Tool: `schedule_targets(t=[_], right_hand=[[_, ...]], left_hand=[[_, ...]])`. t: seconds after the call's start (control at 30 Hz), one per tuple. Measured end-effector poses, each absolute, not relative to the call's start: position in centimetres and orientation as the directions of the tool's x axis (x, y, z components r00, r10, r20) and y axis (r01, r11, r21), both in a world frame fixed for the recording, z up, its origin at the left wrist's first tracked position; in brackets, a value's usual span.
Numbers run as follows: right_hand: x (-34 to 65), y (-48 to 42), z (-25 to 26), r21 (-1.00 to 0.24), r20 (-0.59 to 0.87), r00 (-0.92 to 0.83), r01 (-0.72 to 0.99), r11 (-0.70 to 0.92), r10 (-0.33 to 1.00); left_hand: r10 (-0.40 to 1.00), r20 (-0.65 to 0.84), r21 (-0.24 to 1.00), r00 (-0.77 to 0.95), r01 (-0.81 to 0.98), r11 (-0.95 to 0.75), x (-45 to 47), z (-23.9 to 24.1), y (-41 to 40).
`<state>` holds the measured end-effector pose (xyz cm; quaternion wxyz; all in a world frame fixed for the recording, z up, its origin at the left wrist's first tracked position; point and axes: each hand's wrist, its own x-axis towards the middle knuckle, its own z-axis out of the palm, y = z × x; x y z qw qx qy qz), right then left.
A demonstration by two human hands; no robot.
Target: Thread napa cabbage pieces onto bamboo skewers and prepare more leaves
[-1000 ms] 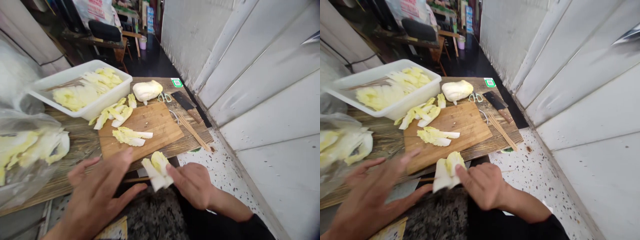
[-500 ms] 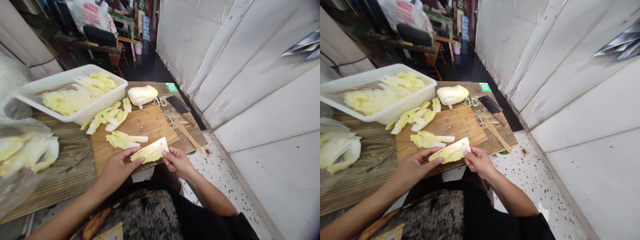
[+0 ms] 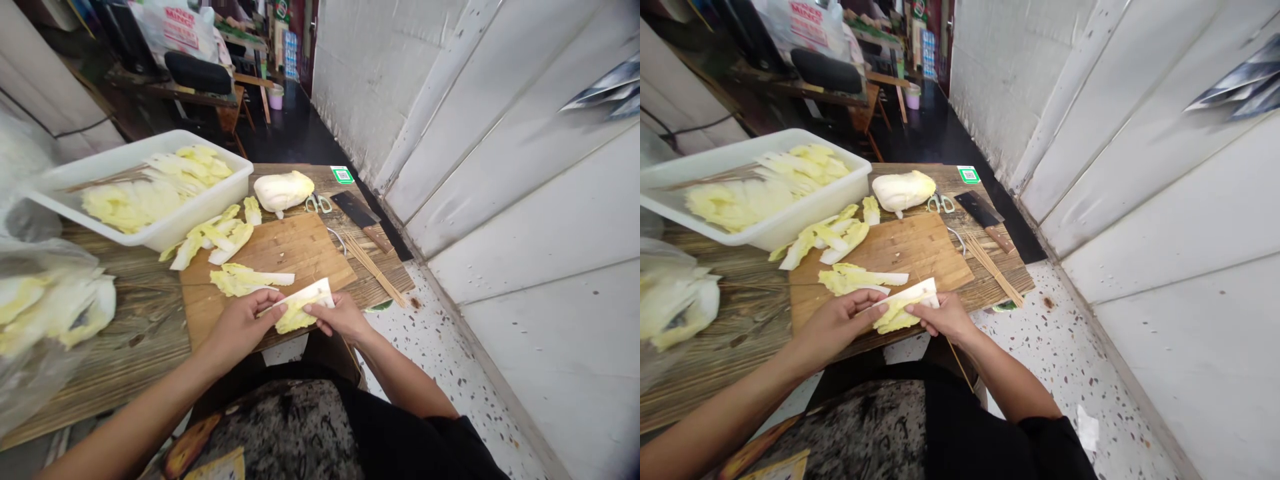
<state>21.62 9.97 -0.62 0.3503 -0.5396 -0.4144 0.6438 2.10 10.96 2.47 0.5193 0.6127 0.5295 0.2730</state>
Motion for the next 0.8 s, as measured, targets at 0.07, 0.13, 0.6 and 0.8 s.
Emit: schedule_targets(t=[0.07, 0.13, 0.6, 0.8], right_hand=[[21.8, 10.1, -0.6, -0.909, -0.415, -0.171, 0.023, -0.417, 0.894], [21.9, 10.1, -0.5, -0.908, -0.418, -0.164, 0.05, -0.416, 0.894], [23.1, 8.5, 0.6, -0.931, -0.354, -0.312, 0.026, -0.365, 0.882], [24.1, 6.1, 0.7, -0.949, -0.316, -0.338, 0.09, -0.304, 0.887]], left_hand=[[0.939, -0.196, 0.92, 0.282, 0.385, 0.076, 2.1, 2.6, 10.9], [0.955, -0.142, 0.898, 0.261, 0.441, 0.013, 2.1, 2.9, 10.8], [0.921, -0.138, 0.912, 0.364, 0.409, -0.025, 2.2, 1.0, 10.9], [0.89, -0.122, 0.876, 0.439, 0.47, -0.111, 1.8, 1.0, 10.1]])
